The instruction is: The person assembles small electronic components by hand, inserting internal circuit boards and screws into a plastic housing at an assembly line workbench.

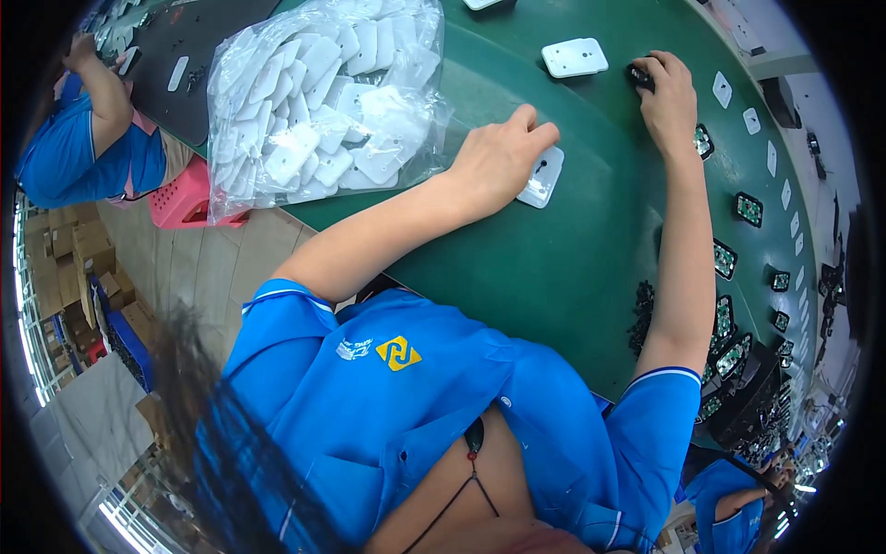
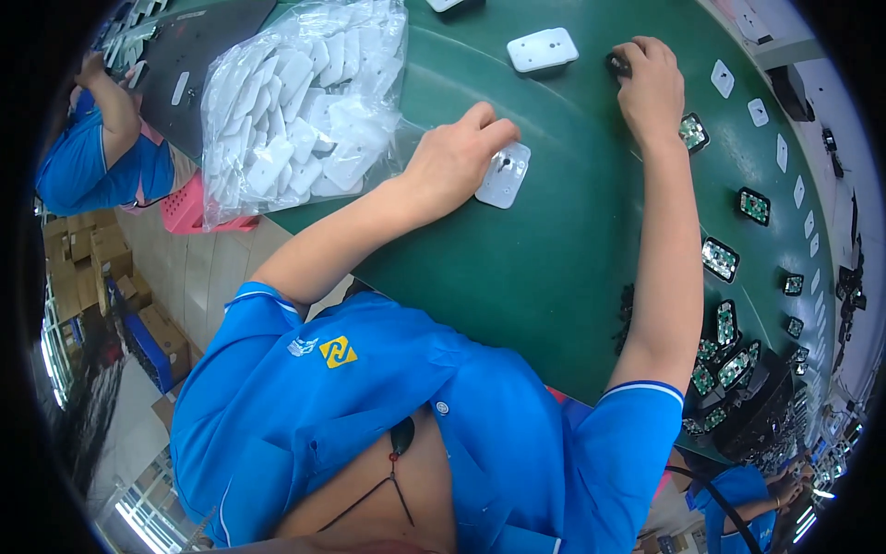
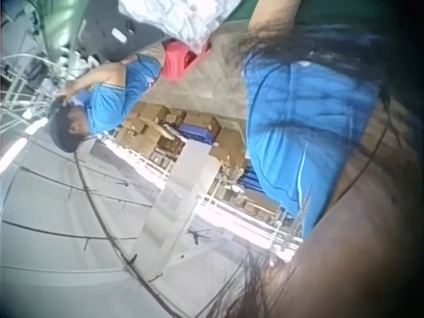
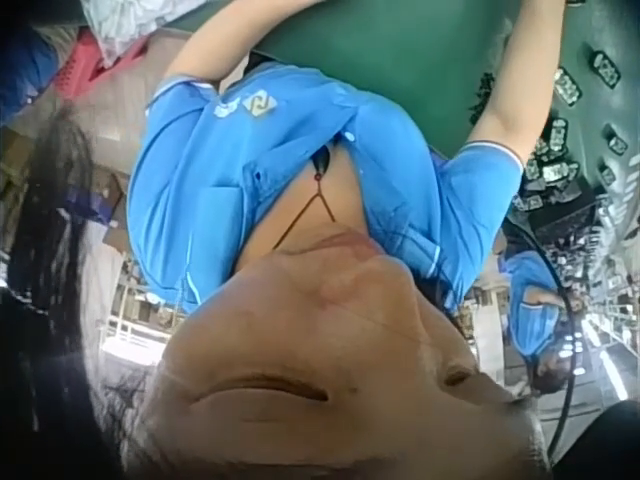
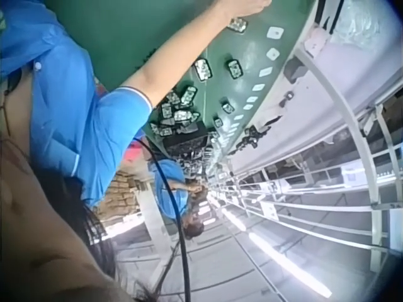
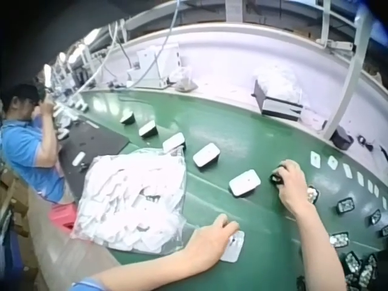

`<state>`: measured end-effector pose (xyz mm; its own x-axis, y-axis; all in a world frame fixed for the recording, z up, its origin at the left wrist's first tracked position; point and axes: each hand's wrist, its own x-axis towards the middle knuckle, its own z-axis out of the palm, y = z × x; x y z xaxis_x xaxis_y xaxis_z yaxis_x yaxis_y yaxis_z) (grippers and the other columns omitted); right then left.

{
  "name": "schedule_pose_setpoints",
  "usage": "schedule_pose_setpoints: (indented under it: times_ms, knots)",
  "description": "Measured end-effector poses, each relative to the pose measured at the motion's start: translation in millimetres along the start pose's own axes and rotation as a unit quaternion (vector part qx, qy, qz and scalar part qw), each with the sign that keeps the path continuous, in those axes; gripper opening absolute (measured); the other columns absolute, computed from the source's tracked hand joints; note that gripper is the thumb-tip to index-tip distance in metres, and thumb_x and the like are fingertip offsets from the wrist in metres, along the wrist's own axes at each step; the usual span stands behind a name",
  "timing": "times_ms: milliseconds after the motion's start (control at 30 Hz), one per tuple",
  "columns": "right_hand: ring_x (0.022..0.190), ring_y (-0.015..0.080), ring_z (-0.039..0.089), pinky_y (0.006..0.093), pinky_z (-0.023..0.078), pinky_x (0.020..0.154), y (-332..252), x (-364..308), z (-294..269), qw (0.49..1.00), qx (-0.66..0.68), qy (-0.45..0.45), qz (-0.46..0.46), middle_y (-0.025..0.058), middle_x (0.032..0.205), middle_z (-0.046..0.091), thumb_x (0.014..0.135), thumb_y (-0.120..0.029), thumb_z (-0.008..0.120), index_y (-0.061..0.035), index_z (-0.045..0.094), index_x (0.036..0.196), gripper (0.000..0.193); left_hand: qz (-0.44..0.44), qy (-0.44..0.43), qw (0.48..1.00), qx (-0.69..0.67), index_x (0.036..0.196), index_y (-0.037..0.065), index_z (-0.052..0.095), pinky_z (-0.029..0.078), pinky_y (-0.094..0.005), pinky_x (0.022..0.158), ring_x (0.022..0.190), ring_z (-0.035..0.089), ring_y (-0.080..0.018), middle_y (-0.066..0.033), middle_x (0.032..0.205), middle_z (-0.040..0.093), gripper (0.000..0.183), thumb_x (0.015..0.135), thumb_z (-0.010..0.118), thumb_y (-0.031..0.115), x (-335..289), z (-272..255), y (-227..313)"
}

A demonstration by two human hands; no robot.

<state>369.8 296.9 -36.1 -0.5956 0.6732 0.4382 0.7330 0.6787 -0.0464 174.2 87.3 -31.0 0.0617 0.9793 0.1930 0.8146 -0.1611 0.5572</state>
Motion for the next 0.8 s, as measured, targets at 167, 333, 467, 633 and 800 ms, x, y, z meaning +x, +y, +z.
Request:
schedule_pose_setpoints:
  times_ms: [167,333,467,633,800]
  knots:
    - [0.100,0.0337,0.060,0.0431,0.048,0.086,-34.9,-6.1,-30.9,0.982,0.130,0.048,0.127,0.0130,0.104,0.064,0.083,-0.013,0.063,-0.0096,0.062,0.110,0.027,-0.010,0.053,0.999,0.002,0.113,0.008,0.053,0.052,-0.0409,0.066,0.078,0.061,-0.0339,-0.0132,0.102,0.051,0.037,0.084,0.066,0.027,-12.9,-1.1,12.0]
    - [0.092,0.0243,0.063,0.0333,0.048,0.082,-76.2,-58.0,-90.9,0.920,0.362,-0.119,0.097,0.0141,0.102,0.064,0.091,-0.011,0.056,-0.0054,0.059,0.113,0.023,0.043,0.096,0.991,0.085,0.117,0.004,0.050,0.053,-0.0381,0.069,0.094,0.058,-0.0315,-0.0182,0.112,0.048,0.071,0.068,0.075,0.048,-28.1,1.4,19.1]
    - [0.086,0.0172,0.058,0.0295,0.047,0.080,-91.7,-96.1,-110.7,0.844,0.431,-0.275,0.163,0.0098,0.094,0.061,0.093,-0.014,0.055,-0.0014,0.055,0.116,0.025,0.065,0.184,0.978,0.073,0.114,0.007,0.053,0.051,-0.0386,0.073,0.094,0.058,-0.0323,-0.0155,0.113,0.051,0.056,0.073,0.074,0.039,-15.9,-29.4,2.4]
    - [0.090,0.0210,0.059,0.0327,0.049,0.080,-100.2,-120.8,-96.9,0.898,0.354,-0.136,0.225,0.0126,0.107,0.059,0.094,-0.023,0.059,-0.0029,0.056,0.116,0.029,0.118,0.312,0.904,0.267,0.116,0.003,0.055,0.046,-0.0465,0.084,0.102,0.057,-0.0359,-0.0190,0.110,0.060,0.032,0.089,0.057,0.020,30.1,-114.1,-106.5]
    - [0.115,0.0330,0.052,0.0404,0.044,0.095,-120.5,-127.9,-106.4,0.938,0.277,-0.123,0.166,0.0163,0.126,0.052,0.084,-0.029,0.069,-0.0056,0.057,0.119,0.044,0.027,0.191,0.950,0.243,0.115,0.010,0.058,0.045,-0.0476,0.087,0.105,0.057,-0.0325,-0.0123,0.113,0.060,0.031,0.088,0.059,0.026,-3.5,-158.0,-162.6]
